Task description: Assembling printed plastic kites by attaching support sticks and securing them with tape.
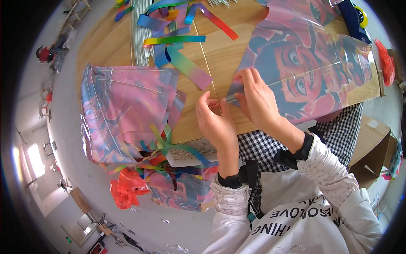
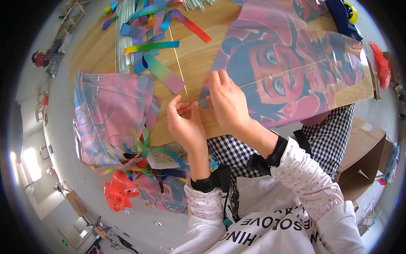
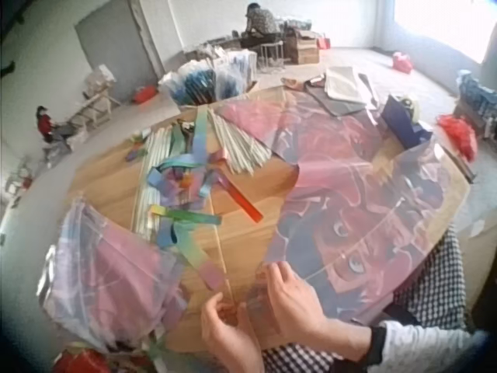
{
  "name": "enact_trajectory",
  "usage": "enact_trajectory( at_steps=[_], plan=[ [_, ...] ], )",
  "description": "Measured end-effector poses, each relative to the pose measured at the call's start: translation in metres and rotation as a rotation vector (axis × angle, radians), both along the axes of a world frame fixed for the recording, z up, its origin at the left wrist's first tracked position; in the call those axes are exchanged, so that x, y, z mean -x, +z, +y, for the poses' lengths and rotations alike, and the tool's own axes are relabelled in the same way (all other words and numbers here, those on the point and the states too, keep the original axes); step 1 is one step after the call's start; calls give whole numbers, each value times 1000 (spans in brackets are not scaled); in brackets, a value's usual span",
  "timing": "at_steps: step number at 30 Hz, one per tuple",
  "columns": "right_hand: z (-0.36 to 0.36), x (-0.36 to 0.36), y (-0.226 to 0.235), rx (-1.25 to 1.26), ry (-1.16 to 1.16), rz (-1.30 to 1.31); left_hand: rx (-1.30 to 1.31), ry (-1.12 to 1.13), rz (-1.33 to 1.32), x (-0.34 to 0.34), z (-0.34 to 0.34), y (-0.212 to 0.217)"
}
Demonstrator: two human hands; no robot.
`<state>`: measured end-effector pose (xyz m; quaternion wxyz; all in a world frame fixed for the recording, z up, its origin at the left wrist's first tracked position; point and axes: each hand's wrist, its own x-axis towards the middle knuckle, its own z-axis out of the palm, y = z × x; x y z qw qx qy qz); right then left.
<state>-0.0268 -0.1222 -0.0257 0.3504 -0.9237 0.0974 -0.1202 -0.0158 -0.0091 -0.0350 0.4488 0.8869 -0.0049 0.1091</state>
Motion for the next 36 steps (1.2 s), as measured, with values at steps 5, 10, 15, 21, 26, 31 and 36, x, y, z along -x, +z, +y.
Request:
enact_trajectory(
  at_steps=[5, 10, 15, 21, 26, 31, 36],
  plan=[
    [-18, 2, 0, -299, -12, 36, 165, 54, 59, 5, -4, 9],
    [-32, 3, 44, -291, 250, -12, 112, 82, -59, 14, 1, 35],
    [-35, -13, 111, -249, 641, -11, 97, -91, -191, 26, 16, 105],
    [-63, -34, 188, -190, 1107, 403, 194, -314, -264, 37, 12, 177],
    [-78, -15, 248, -161, 978, 260, 53, -406, -615, 42, 1, 223],
    [-83, 31, 292, -56, 600, -446, -144, -437, -1072, 57, -12, 266],
    [-90, 86, 295, 191, 359, -913, -116, -358, -1321, 91, -25, 229]
  ],
)
